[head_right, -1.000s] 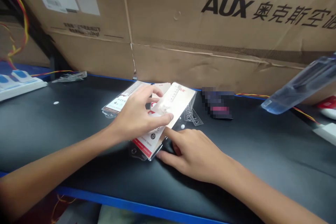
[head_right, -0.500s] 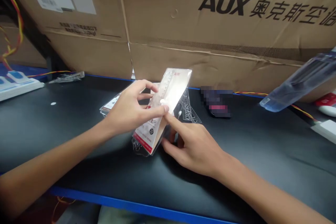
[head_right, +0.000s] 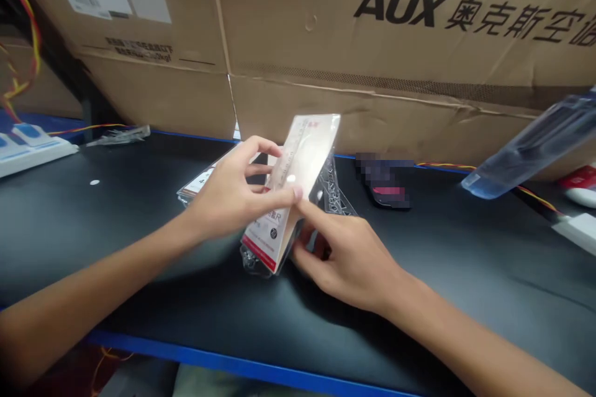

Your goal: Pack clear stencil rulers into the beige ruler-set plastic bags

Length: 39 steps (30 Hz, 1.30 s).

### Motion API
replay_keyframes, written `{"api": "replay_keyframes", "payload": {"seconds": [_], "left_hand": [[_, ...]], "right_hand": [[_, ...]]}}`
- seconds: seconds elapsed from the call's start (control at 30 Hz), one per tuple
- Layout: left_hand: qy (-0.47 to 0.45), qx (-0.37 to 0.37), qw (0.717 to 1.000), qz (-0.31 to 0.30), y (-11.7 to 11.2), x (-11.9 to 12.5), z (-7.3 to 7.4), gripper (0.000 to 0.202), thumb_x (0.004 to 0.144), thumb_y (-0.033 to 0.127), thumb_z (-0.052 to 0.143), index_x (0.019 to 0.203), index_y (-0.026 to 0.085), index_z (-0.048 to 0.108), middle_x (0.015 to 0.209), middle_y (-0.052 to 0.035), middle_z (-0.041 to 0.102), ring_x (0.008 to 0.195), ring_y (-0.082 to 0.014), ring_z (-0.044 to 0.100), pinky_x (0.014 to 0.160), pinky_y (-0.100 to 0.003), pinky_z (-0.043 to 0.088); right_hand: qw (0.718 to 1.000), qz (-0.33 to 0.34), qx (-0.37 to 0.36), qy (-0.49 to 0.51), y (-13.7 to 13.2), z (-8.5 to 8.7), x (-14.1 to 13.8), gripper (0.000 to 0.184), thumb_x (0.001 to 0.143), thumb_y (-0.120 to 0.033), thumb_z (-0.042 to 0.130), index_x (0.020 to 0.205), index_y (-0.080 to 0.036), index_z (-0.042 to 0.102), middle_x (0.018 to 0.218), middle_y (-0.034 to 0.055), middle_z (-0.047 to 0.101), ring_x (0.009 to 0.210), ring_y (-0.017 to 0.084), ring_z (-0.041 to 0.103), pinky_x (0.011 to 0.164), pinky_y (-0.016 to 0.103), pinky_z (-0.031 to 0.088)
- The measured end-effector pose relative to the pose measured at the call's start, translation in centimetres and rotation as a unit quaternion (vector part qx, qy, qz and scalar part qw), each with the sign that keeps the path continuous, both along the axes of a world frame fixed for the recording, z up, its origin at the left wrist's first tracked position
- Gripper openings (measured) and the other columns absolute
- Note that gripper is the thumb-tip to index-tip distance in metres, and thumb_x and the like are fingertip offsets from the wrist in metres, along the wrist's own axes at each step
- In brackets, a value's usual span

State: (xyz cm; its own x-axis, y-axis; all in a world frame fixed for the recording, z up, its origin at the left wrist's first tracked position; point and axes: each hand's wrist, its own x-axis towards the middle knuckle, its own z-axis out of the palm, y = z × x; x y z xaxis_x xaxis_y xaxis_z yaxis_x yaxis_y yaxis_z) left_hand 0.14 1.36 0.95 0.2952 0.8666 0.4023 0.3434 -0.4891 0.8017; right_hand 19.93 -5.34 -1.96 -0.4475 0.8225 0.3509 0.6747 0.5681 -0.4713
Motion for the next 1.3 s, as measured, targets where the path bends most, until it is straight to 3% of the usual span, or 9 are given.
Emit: {"api": "replay_keyframes", "payload": {"seconds": [0.07,0.17,0.37,0.53,0.67,0.8,0.87,1.03,1.3], "left_hand": [[-0.045,-0.053,0.998,-0.006,0.4,-0.3,0.3,0.049,0.071,0.048,0.079,0.105,0.023,0.055,0.125,-0.0064,0.06,0.098,-0.0239,0.067,0.072,-0.034,0.056],[-0.099,-0.136,0.985,-0.037,0.7,-0.4,0.4,0.052,0.072,0.05,0.079,0.108,0.021,0.054,0.121,-0.0082,0.063,0.091,-0.0227,0.069,0.07,-0.033,0.055],[-0.113,-0.156,0.974,-0.119,0.4,-0.1,-0.2,0.064,0.061,0.036,0.091,0.109,0.022,0.052,0.133,-0.0104,0.055,0.111,-0.0264,0.064,0.083,-0.037,0.056],[-0.171,-0.23,0.947,-0.144,0.7,-0.4,0.0,0.078,0.06,0.028,0.092,0.123,0.021,0.046,0.123,-0.0136,0.062,0.105,-0.0268,0.067,0.079,-0.038,0.058],[-0.188,-0.278,0.918,-0.211,0.7,-0.6,0.3,0.067,0.066,0.024,0.089,0.123,0.019,0.053,0.114,-0.0122,0.07,0.095,-0.0269,0.071,0.075,-0.039,0.059],[-0.173,-0.308,0.904,-0.24,0.4,-0.6,0.4,0.042,0.073,0.023,0.082,0.111,0.015,0.065,0.108,-0.0116,0.072,0.09,-0.0258,0.072,0.075,-0.037,0.059],[-0.164,-0.306,0.905,-0.248,0.2,-0.5,0.3,0.035,0.076,0.023,0.08,0.108,0.014,0.068,0.106,-0.0112,0.073,0.089,-0.0241,0.072,0.076,-0.036,0.058],[-0.158,-0.309,0.895,-0.28,0.0,-0.3,-0.3,0.037,0.073,0.022,0.083,0.107,0.014,0.072,0.107,-0.0115,0.075,0.094,-0.0242,0.072,0.082,-0.035,0.059],[-0.162,-0.295,0.905,-0.261,-0.5,0.2,0.1,0.033,0.071,0.016,0.082,0.103,0.011,0.073,0.102,-0.0121,0.076,0.09,-0.0258,0.073,0.078,-0.036,0.06]], "right_hand": [[0.996,-0.044,0.053,0.061,0.0,0.2,0.0,0.067,0.085,-0.014,0.062,0.146,-0.028,0.041,0.08,-0.0037,0.068,0.056,0.013,0.059,0.063,0.03,0.054],[0.977,-0.104,0.105,0.156,0.0,0.5,-0.1,0.07,0.083,-0.016,0.068,0.147,-0.029,0.041,0.086,-0.0006,0.068,0.062,0.016,0.064,0.064,0.032,0.057],[0.959,-0.069,0.068,0.265,0.2,0.6,0.0,0.048,0.088,-0.018,0.068,0.132,-0.029,0.052,0.107,0.0055,0.066,0.083,0.02,0.069,0.074,0.035,0.059],[0.948,-0.077,0.049,0.306,0.2,0.6,-0.1,0.03,0.092,-0.023,0.066,0.12,-0.027,0.059,0.097,0.003,0.066,0.075,0.017,0.066,0.069,0.032,0.058],[0.941,-0.092,0.022,0.326,0.5,1.0,0.0,0.012,0.09,-0.027,0.069,0.101,-0.026,0.065,0.089,0.001,0.065,0.071,0.015,0.064,0.064,0.028,0.057],[0.938,-0.07,-0.021,0.34,0.9,1.2,0.0,0.009,0.087,-0.025,0.073,0.089,-0.025,0.065,0.084,0.0001,0.065,0.073,0.015,0.066,0.066,0.027,0.06],[0.936,-0.07,-0.024,0.344,0.9,1.1,0.0,0.01,0.086,-0.023,0.074,0.088,-0.025,0.064,0.084,0.0001,0.066,0.075,0.016,0.067,0.068,0.027,0.06],[0.944,-0.068,0.022,0.322,0.4,0.5,0.0,0.014,0.085,-0.02,0.074,0.091,-0.026,0.063,0.084,-0.0005,0.064,0.072,0.015,0.066,0.065,0.026,0.059],[0.944,-0.053,0.046,0.324,0.3,0.1,-0.1,0.017,0.086,-0.019,0.073,0.095,-0.028,0.062,0.084,-0.0006,0.063,0.071,0.016,0.065,0.062,0.028,0.058]]}}
